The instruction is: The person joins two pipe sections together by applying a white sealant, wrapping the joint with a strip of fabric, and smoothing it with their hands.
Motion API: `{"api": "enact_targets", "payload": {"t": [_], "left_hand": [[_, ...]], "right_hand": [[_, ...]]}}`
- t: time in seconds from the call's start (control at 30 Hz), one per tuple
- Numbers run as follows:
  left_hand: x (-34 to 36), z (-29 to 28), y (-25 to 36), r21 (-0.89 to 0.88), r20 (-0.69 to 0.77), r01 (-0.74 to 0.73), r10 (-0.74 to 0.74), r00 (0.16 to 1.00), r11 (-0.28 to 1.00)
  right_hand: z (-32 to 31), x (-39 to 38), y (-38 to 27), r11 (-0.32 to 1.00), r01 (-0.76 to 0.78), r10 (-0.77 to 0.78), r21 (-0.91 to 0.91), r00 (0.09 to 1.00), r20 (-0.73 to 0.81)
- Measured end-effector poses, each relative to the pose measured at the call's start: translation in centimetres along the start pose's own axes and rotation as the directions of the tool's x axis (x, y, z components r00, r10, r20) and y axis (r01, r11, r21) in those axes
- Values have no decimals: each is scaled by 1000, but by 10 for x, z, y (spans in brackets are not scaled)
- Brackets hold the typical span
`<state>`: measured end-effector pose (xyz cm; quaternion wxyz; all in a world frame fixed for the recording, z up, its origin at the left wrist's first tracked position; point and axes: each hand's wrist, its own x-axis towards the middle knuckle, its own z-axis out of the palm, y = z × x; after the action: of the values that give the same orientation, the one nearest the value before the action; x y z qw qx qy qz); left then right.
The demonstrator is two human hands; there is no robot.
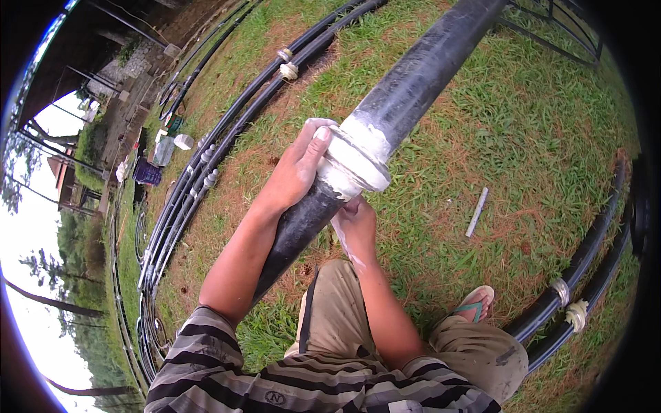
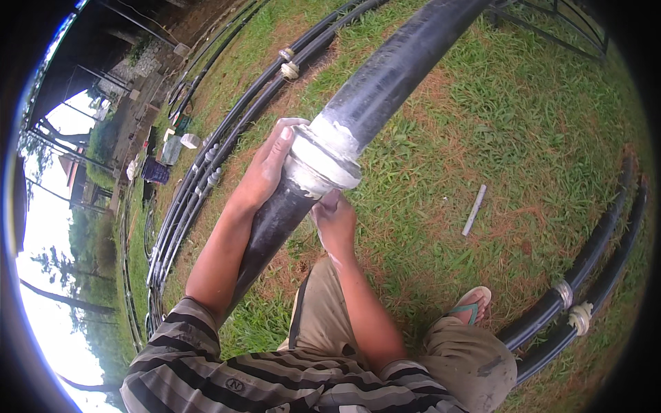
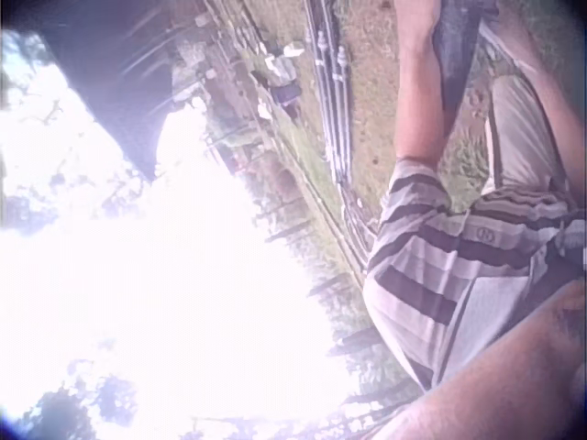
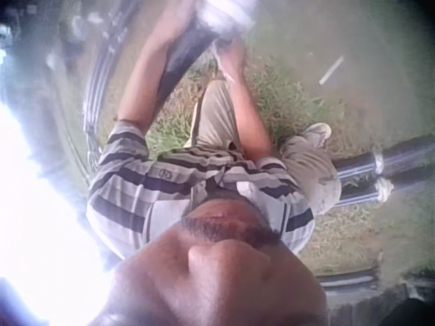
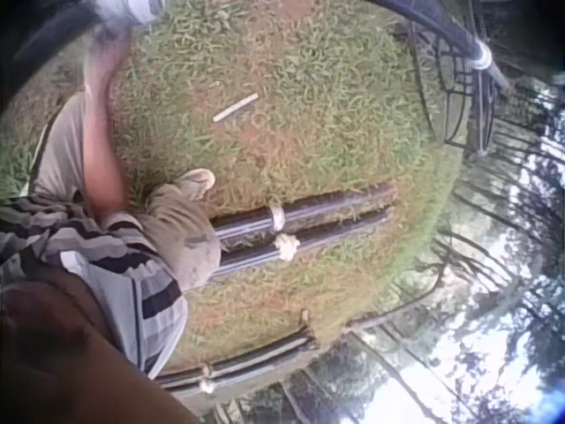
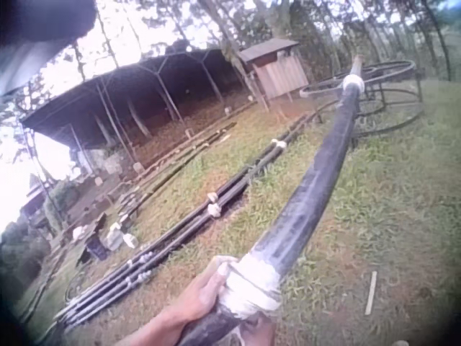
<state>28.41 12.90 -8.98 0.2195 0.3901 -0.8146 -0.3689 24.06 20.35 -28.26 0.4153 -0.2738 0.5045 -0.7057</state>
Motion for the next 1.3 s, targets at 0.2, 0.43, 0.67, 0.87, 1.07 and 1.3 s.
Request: {"api": "enact_targets", "payload": {"t": [0.2, 0.43, 0.67, 0.87, 1.07, 1.3], "left_hand": [[-3, 1, -6, -73, -49, 6, -9, 999, 997], [5, 8, 6, 4, -21, -51, 51, 998, 999], [4, 2, -1, 47, -35, -52, 54, 998, 998], [-4, 2, -6, -37, -7, -70, 69, 998, 997], [-6, 3, 18, -44, 5, -25, 25, 1000, 999], [-6, 3, 18, 67, -35, -17, 20, 999, 998]], "right_hand": [[-15, -4, -55, 987, -15, -15, 158, 983, 184], [-11, 6, -32, 965, 44, -77, 260, 990, 121], [-12, -11, -61, 983, 118, -120, 142, 993, 6], [-12, -27, -69, 992, 123, -123, -15, 992, -36], [-13, -24, -74, 984, 172, -176, -47, 980, -93], [-9, -4, -38, 985, 134, -136, -112, 991, -14]]}}
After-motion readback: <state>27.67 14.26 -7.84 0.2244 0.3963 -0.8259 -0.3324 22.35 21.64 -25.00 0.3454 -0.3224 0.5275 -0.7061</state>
